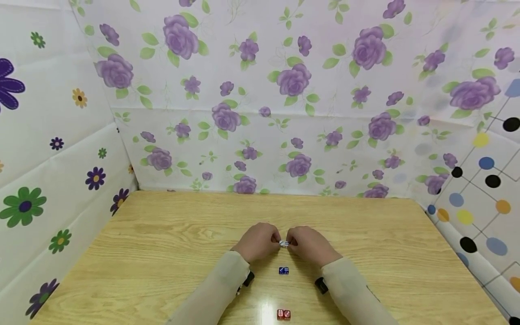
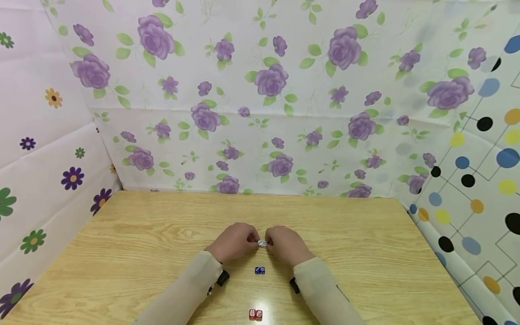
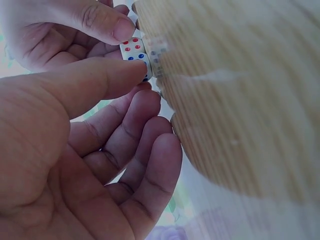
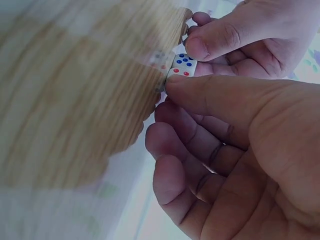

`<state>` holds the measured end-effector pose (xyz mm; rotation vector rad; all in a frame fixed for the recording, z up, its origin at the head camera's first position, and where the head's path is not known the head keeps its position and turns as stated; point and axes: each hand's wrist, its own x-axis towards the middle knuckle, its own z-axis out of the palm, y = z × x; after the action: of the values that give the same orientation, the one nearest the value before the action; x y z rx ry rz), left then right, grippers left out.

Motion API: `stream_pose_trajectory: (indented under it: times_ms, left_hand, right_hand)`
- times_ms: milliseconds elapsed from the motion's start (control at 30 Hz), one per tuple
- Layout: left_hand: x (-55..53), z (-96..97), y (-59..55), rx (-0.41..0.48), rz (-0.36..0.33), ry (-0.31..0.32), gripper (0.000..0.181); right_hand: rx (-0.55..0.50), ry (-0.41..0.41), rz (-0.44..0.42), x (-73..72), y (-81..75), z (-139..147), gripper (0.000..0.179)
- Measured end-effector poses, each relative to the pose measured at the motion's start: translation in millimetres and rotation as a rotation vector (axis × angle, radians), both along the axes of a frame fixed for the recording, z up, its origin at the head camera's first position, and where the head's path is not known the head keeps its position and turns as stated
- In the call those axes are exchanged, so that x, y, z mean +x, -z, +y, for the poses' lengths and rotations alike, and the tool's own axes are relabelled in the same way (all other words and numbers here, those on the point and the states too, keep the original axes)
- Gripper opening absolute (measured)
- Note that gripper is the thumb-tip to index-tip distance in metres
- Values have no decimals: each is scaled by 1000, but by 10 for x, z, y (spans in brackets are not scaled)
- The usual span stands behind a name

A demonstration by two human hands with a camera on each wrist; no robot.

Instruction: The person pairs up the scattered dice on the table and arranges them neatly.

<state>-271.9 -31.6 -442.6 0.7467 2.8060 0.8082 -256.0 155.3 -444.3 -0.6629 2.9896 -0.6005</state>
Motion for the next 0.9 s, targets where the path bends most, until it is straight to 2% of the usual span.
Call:
stream_pose_trajectory:
  times_ms: [233, 567, 900]
  left_hand:
    - [14, -7, -13, -7, 23, 10, 5]
    - [8, -23, -5, -3, 0, -3, 4]
    - [38, -78, 36, 34, -38, -15, 3]
  right_hand:
    - [-1, -22, 15, -5, 27, -28, 8]
    - [-30, -30, 1, -21, 44, -27, 7]
    - [-72, -2, -90, 0, 74, 22, 6]
